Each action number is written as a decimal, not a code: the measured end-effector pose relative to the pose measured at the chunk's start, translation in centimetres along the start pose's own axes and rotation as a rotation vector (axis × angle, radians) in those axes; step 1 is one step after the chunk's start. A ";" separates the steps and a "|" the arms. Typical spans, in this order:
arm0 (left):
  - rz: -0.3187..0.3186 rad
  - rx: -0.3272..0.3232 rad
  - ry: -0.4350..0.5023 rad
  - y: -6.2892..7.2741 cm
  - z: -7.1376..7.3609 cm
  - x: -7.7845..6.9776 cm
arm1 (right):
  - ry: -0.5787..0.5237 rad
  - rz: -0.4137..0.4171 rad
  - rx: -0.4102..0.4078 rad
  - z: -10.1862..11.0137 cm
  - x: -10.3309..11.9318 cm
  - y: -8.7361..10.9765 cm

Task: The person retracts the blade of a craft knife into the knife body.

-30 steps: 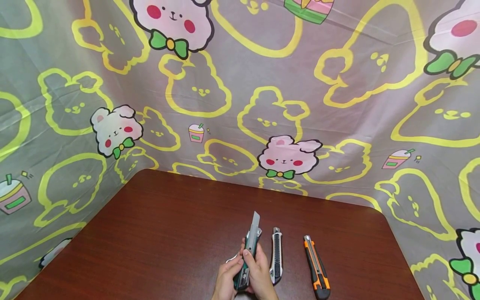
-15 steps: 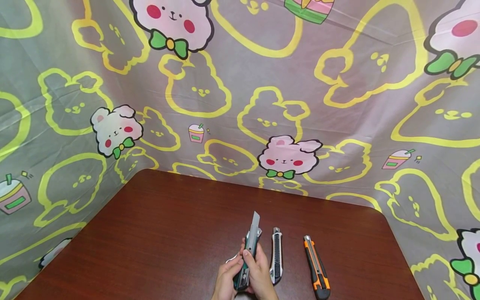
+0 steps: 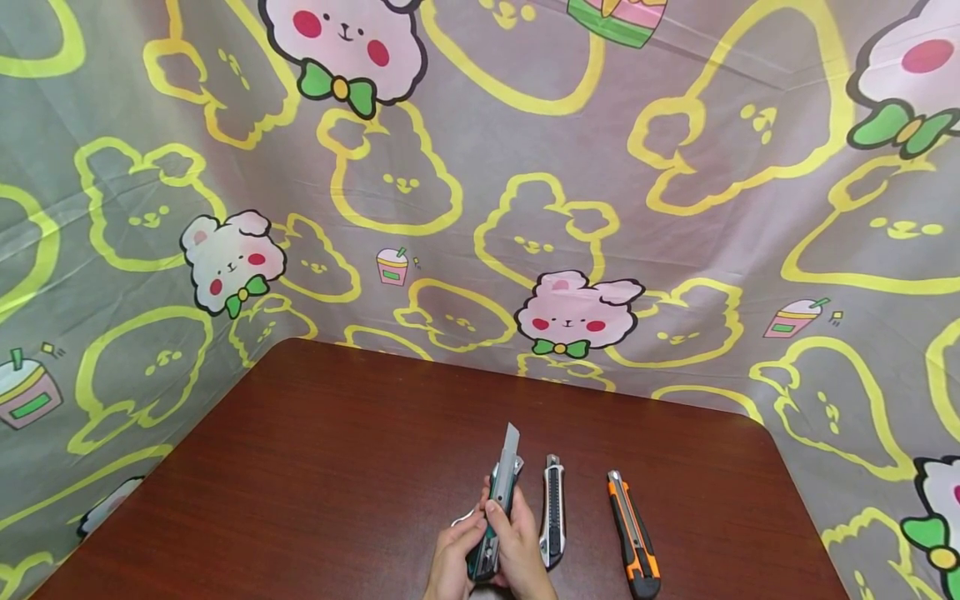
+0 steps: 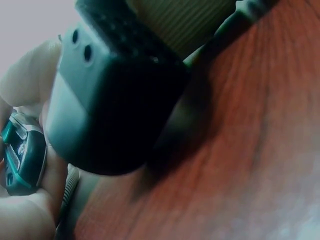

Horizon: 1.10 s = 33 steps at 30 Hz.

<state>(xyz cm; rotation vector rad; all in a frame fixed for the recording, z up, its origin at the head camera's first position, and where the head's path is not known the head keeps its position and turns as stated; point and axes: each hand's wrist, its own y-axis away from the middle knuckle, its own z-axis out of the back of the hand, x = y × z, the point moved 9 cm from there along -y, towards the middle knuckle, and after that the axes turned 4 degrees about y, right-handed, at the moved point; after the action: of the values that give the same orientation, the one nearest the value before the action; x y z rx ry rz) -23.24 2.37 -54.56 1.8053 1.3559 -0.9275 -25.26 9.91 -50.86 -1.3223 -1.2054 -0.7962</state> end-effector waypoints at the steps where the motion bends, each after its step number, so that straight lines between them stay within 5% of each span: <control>1: 0.003 -0.004 -0.001 0.0 0.0 0.0 | 0.001 0.000 -0.001 0.0 0.0 0.0; 8: -0.019 -0.025 -0.013 -0.1 0.1 -0.2 | -0.008 0.025 0.008 -0.1 0.4 -0.1; 25: -0.018 0.076 0.034 -0.2 -0.5 0.0 | -0.026 0.006 0.012 -0.1 0.2 0.1; 33: 0.000 0.071 0.045 0.0 -0.4 0.0 | -0.003 -0.023 0.004 -0.1 0.1 0.1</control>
<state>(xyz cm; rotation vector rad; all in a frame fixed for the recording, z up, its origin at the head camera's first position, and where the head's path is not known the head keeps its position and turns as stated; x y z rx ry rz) -23.21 2.74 -54.30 1.8894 1.3664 -0.9509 -25.13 9.86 -50.82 -1.3087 -1.2263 -0.8079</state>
